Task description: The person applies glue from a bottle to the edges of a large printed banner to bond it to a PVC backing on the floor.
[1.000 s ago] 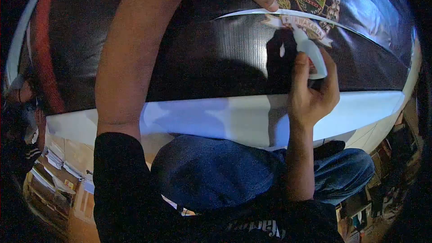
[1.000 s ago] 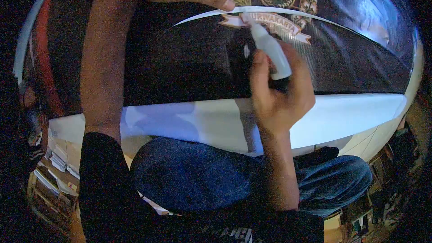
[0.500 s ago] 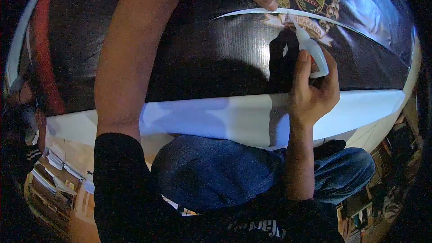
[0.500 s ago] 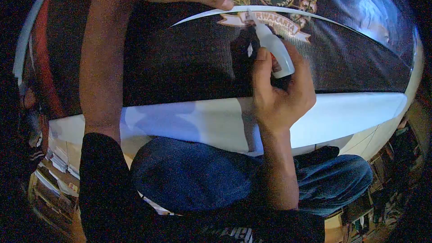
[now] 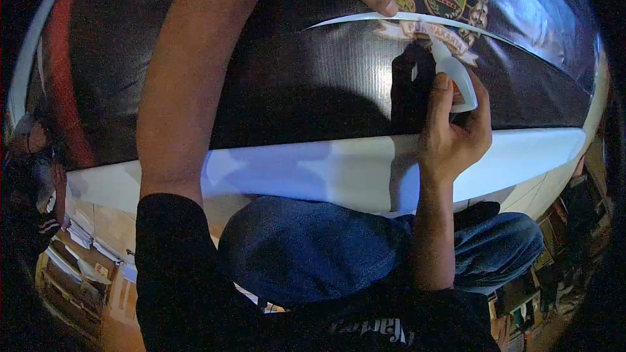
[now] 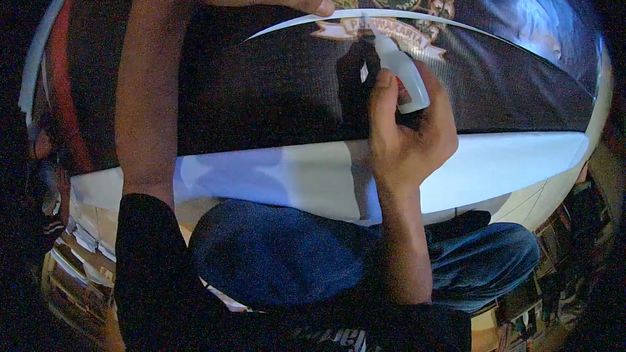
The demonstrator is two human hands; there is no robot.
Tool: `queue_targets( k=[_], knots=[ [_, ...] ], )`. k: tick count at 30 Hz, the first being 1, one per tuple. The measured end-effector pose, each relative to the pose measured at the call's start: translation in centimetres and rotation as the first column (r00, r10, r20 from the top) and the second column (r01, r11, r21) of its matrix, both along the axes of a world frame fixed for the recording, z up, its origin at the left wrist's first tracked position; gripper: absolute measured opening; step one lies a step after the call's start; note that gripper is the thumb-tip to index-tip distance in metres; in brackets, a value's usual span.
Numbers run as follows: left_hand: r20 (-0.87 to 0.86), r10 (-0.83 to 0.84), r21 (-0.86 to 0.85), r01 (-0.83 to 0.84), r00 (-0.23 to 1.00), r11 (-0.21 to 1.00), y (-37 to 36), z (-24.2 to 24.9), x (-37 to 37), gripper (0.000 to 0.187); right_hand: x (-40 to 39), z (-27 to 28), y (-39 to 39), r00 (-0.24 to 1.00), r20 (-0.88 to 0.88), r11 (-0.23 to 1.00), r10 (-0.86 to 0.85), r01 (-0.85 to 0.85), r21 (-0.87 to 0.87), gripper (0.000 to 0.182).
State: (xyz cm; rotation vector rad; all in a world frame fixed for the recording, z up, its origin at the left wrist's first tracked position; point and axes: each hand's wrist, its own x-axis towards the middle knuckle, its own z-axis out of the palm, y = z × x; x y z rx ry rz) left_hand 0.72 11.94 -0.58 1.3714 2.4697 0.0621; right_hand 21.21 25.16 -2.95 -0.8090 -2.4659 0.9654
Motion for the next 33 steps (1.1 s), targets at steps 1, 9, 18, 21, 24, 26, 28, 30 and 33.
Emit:
queue_targets(
  k=[1,9,18,21,24,26,28,30,33],
  knots=[
    [0.0,-0.001,-0.008,0.001,1.0,1.0,0.1,0.0,0.0,0.116,0.0,0.0,0.0,1.0,-0.018,1.0,-0.006,0.005,-0.011,0.027],
    [0.009,-0.009,-0.033,0.01,1.0,0.999,0.1,0.1,-0.1,0.116,-0.1,0.1,-0.2,1.0,-0.01,1.0,0.0,0.0,-0.018,0.023],
    [0.032,-0.006,-0.019,0.006,0.999,1.0,0.3,-0.2,-0.6,0.117,0.9,0.6,1.7,0.96,-0.146,0.892,-0.239,0.158,-0.425,0.028],
    [0.065,0.016,-0.021,-0.014,0.998,1.0,0.1,0.0,-0.8,0.117,1.4,1.3,1.8,0.937,-0.262,0.832,-0.233,0.052,-0.553,0.034],
    [0.158,-0.028,-0.014,0.031,0.987,0.999,0.1,0.9,-1.4,0.116,4.4,1.7,2.4,0.964,-0.215,0.843,-0.157,0.018,-0.537,0.04],
    [0.157,-0.033,-0.004,0.034,0.987,0.999,0.0,0.7,-1.6,0.116,5.5,1.3,3.0,0.97,-0.215,0.848,-0.116,-0.017,-0.53,0.04],
    [0.184,-0.039,-0.005,0.04,0.982,0.999,0.0,0.9,-1.7,0.117,5.3,1.5,3.1,0.977,-0.187,0.851,-0.099,-0.014,-0.525,0.038],
    [0.172,-0.043,-0.006,0.044,0.984,0.999,-0.2,1.1,-1.8,0.117,5.1,1.4,2.7,0.977,-0.195,0.85,-0.082,-0.033,-0.525,0.038],
    [-0.475,-0.106,-0.119,0.055,0.874,0.991,-0.2,-2.9,-1.4,0.116,5.2,1.3,2.6,0.976,-0.208,0.843,-0.069,-0.054,-0.535,0.038]
  ],
)
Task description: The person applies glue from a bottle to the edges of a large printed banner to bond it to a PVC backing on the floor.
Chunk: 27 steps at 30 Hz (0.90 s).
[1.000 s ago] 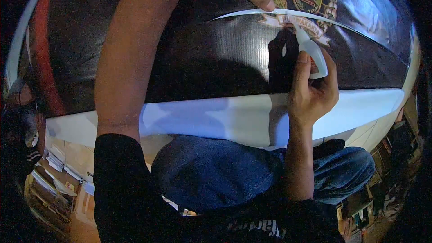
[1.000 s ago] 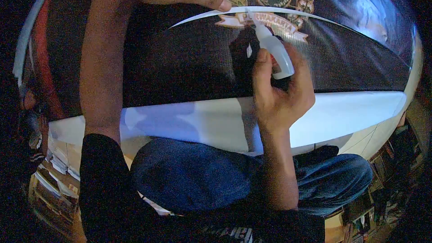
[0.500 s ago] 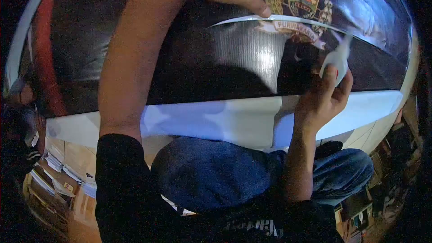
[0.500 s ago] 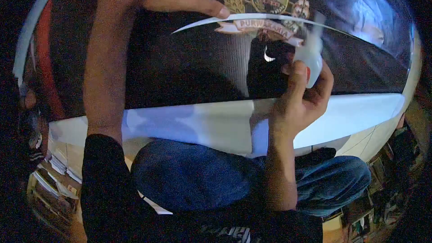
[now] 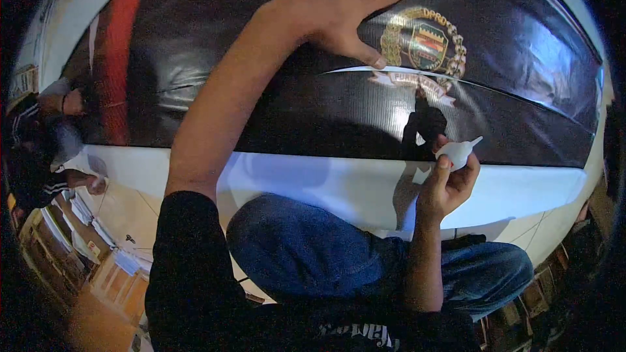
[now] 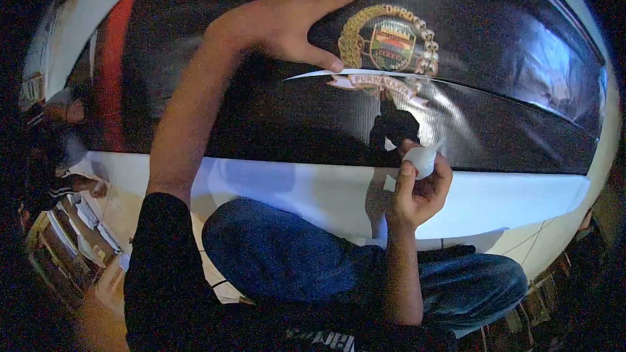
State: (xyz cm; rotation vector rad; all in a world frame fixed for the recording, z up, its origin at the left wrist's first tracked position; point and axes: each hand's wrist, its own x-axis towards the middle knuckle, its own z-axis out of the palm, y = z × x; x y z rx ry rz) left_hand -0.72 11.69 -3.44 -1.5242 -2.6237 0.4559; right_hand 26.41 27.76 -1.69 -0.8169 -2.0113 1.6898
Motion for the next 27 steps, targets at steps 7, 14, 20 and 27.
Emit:
queue_targets(
  k=[7,14,20,27],
  knots=[
    [0.557,0.011,0.143,-0.108,0.83,0.984,-1.5,1.0,0.8,0.096,0.0,0.3,0.2,0.999,-0.036,0.996,-0.001,-0.002,-0.091,0.034],
    [0.4,0.359,0.12,-0.437,0.843,0.891,-10.7,2.5,9.9,0.083,-0.3,1.0,0.2,0.999,-0.031,0.991,-0.019,0.015,-0.133,0.031],
    [0.399,0.451,0.061,-0.514,0.798,0.856,-12.7,2.0,14.1,0.105,-1.1,0.6,0.6,0.998,-0.002,0.997,-0.055,0.055,0.063,0.028],
    [0.428,0.414,0.067,-0.485,0.803,0.872,-11.0,1.7,13.2,0.11,-1.2,-0.4,0.8,0.994,-0.09,0.998,-0.059,0.06,0.002,0.031]
  ],
)
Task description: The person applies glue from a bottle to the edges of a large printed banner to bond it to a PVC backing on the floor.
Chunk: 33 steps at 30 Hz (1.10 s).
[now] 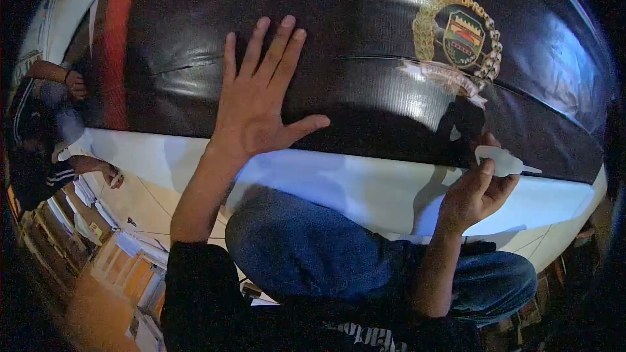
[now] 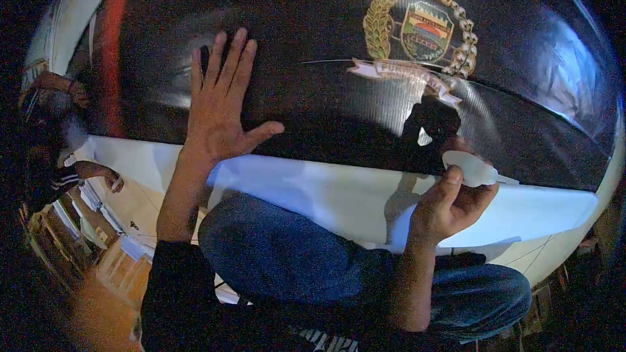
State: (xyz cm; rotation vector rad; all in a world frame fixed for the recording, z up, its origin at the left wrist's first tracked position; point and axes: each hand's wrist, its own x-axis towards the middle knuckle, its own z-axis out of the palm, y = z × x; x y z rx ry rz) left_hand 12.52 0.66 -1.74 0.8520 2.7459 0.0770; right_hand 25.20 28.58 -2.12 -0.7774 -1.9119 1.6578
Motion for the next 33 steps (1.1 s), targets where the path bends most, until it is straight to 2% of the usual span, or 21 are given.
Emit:
queue_targets(
  k=[2,6,10,16,19,22,24,27,30,33],
  knots=[
    [-0.044,0.017,0.028,-0.016,0.999,0.999,0.7,-0.4,0.4,0.111,-0.1,0.1,-0.1,1.0,0.003,1.0,-0.011,0.011,-0.004,0.031],
    [-0.005,0.005,-0.009,-0.005,1.0,1.0,1.7,0.0,0.7,0.113,-0.2,-0.2,0.1,1.0,0.012,0.999,-0.014,0.014,0.038,0.031],
    [0.02,0.013,0.043,-0.014,1.0,0.999,1.9,0.0,0.5,0.111,-0.2,-0.3,0.1,0.999,0.043,0.997,-0.017,0.014,0.075,0.031],
    [0.027,-0.05,0.085,0.048,0.998,0.995,2.6,0.0,-0.1,0.111,-0.3,-0.2,-0.2,0.999,0.043,0.998,-0.024,0.022,0.058,0.029],
    [0.025,-0.086,0.095,0.083,0.996,0.992,2.9,0.2,-0.2,0.11,-0.3,0.0,-0.2,0.997,0.011,0.997,-0.079,0.079,-0.009,0.03],
    [0.037,-0.1,0.094,0.096,0.994,0.991,3.1,0.3,-0.4,0.109,-0.2,0.0,0.1,0.998,0.055,0.998,-0.03,0.027,0.053,0.031],
    [0.042,-0.102,0.093,0.098,0.994,0.991,3.1,0.3,-0.3,0.109,-0.2,-0.2,0.2,1.0,-0.009,1.0,-0.008,0.008,-0.018,0.031],
    [0.036,-0.103,0.091,0.099,0.994,0.991,3.1,0.4,-0.3,0.109,-0.2,0.1,0.0,0.996,0.063,0.998,-0.055,0.055,0.014,0.031],
    [0.035,-0.116,0.079,0.113,0.993,0.99,3.3,0.4,-0.4,0.11,-0.3,-0.1,0.1,1.0,0.015,1.0,-0.022,0.022,-0.01,0.032],
    [0.051,-0.083,0.164,0.074,0.995,0.984,3.6,0.3,-0.6,0.105,-0.4,0.2,-0.1,1.0,-0.005,0.999,-0.012,0.011,-0.035,0.033]
  ],
)
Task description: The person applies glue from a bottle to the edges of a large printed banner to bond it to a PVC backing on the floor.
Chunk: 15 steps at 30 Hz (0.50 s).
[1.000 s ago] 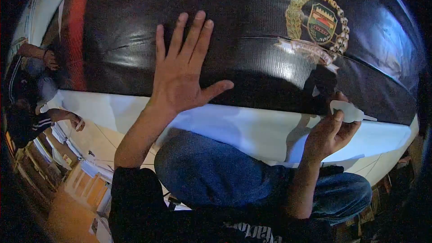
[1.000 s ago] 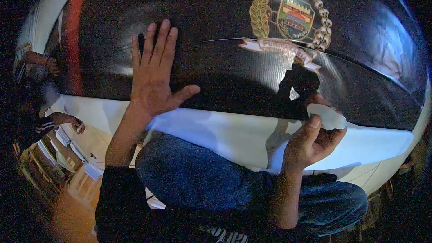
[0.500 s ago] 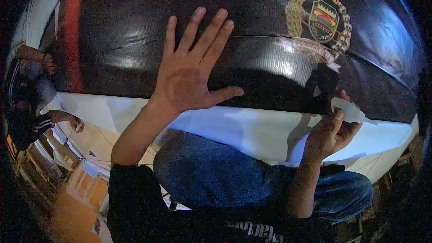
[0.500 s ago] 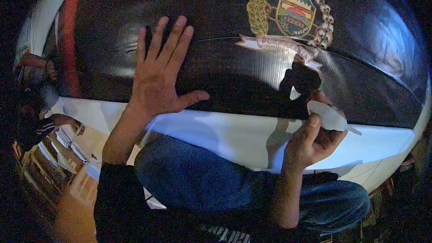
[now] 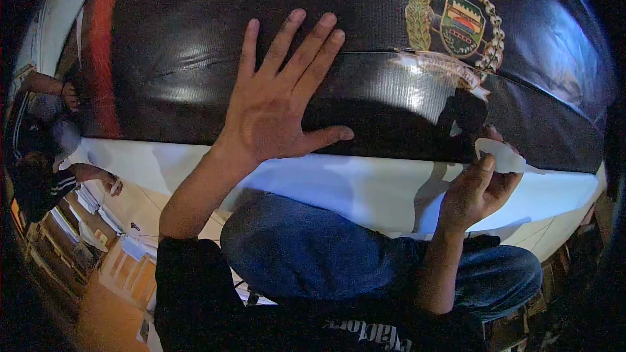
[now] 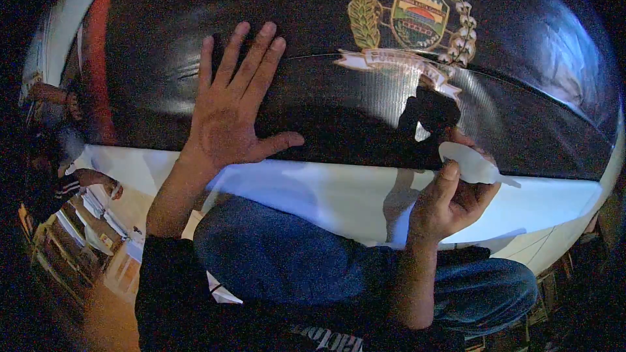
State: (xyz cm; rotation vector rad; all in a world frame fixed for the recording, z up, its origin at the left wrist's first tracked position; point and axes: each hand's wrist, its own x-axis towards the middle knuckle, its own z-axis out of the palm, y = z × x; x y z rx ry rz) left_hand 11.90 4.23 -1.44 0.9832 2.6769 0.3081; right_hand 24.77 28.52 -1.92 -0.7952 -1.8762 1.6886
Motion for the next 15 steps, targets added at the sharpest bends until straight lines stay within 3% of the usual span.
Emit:
queue_targets(
  k=[15],
  knots=[
    [-0.002,-0.049,-0.012,0.049,0.999,0.999,1.01,-0.06,-0.02,0.102,0.17,-0.15,0.02,1.0,-0.009,1.0,-0.003,0.003,-0.02,0.034]
  ],
)
